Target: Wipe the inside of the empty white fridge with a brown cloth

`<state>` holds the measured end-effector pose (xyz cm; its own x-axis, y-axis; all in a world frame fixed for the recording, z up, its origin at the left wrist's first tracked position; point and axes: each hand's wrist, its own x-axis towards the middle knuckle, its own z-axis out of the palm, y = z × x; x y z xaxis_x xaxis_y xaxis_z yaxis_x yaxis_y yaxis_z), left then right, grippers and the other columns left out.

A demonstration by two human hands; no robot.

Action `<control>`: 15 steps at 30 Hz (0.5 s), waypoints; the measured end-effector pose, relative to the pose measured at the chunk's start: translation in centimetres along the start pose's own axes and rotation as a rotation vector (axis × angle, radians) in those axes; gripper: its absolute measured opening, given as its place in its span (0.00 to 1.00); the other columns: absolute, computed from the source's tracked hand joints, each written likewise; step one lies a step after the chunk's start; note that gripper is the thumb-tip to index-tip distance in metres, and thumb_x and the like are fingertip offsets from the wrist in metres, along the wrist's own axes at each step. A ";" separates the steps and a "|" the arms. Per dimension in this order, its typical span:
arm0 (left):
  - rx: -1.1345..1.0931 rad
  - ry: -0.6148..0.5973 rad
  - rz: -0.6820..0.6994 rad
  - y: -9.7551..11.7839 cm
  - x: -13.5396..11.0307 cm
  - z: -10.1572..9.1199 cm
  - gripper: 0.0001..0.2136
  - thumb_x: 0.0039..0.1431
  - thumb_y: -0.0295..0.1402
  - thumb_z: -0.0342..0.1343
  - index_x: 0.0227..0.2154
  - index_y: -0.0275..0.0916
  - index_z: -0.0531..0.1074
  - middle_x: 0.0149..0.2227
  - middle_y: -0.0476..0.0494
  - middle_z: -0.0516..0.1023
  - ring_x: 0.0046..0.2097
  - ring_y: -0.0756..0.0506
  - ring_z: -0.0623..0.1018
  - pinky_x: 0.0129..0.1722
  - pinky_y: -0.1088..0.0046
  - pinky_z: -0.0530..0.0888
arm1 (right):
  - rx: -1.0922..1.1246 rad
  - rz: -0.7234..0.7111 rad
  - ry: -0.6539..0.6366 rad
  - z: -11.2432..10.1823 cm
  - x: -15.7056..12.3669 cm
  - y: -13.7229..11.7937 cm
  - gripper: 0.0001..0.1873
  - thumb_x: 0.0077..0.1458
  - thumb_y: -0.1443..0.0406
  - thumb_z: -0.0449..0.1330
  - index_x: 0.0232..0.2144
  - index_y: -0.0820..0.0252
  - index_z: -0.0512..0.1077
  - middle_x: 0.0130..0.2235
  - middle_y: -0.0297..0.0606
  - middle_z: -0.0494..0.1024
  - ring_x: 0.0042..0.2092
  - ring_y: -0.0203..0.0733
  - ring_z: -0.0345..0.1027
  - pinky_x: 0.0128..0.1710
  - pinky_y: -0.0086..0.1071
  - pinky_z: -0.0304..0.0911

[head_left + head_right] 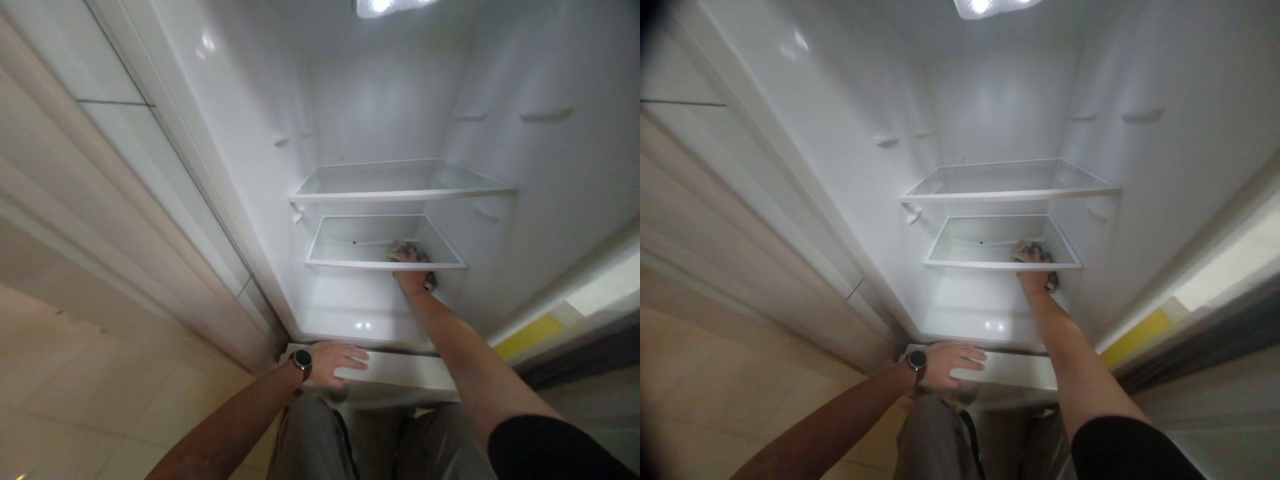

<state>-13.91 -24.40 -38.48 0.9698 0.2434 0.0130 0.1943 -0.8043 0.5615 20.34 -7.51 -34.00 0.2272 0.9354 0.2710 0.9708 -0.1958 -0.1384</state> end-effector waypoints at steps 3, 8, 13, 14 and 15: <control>0.025 0.019 -0.002 -0.4 -0.1 0.4 0.31 0.62 0.33 0.64 0.69 0.45 0.71 0.73 0.41 0.70 0.72 0.35 0.70 0.74 0.56 0.63 | -0.041 0.025 -0.057 -0.7 -2.4 -0.6 0.26 0.74 0.57 0.53 0.69 0.55 0.69 0.71 0.62 0.58 0.64 0.66 0.60 0.58 0.59 0.60; 0.113 0.048 0.012 -1.0 -0.2 1.1 0.31 0.62 0.34 0.64 0.69 0.44 0.72 0.74 0.40 0.68 0.72 0.32 0.71 0.73 0.53 0.65 | -0.118 0.004 -0.164 -2.3 -5.7 -0.2 0.23 0.71 0.63 0.57 0.65 0.50 0.74 0.64 0.59 0.68 0.57 0.62 0.68 0.52 0.51 0.68; 0.195 0.074 0.012 -0.7 -0.5 1.3 0.30 0.67 0.36 0.58 0.71 0.47 0.68 0.75 0.44 0.67 0.73 0.33 0.70 0.75 0.50 0.62 | -0.193 -0.168 -0.196 -4.7 -9.3 0.0 0.23 0.72 0.66 0.54 0.63 0.45 0.76 0.67 0.54 0.67 0.58 0.61 0.69 0.52 0.52 0.69; 0.212 0.075 0.010 -0.6 -0.6 1.3 0.30 0.67 0.35 0.57 0.72 0.48 0.67 0.75 0.44 0.66 0.73 0.34 0.69 0.76 0.50 0.60 | -0.210 -0.204 -0.207 -5.2 -9.6 0.1 0.22 0.72 0.66 0.54 0.62 0.47 0.77 0.66 0.54 0.69 0.59 0.62 0.69 0.53 0.55 0.68; 0.230 0.074 0.009 -0.6 -0.7 1.3 0.31 0.66 0.35 0.58 0.72 0.48 0.67 0.75 0.44 0.66 0.74 0.34 0.69 0.76 0.49 0.59 | -0.226 -0.234 -0.219 -5.7 -9.7 0.4 0.21 0.71 0.65 0.55 0.60 0.50 0.78 0.65 0.55 0.71 0.61 0.64 0.69 0.56 0.58 0.67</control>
<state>-14.49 -24.81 -39.88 0.9598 0.2684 0.0826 0.2227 -0.9067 0.3581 18.94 -18.39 -31.23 0.0002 0.9984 0.0570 0.9924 -0.0072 0.1230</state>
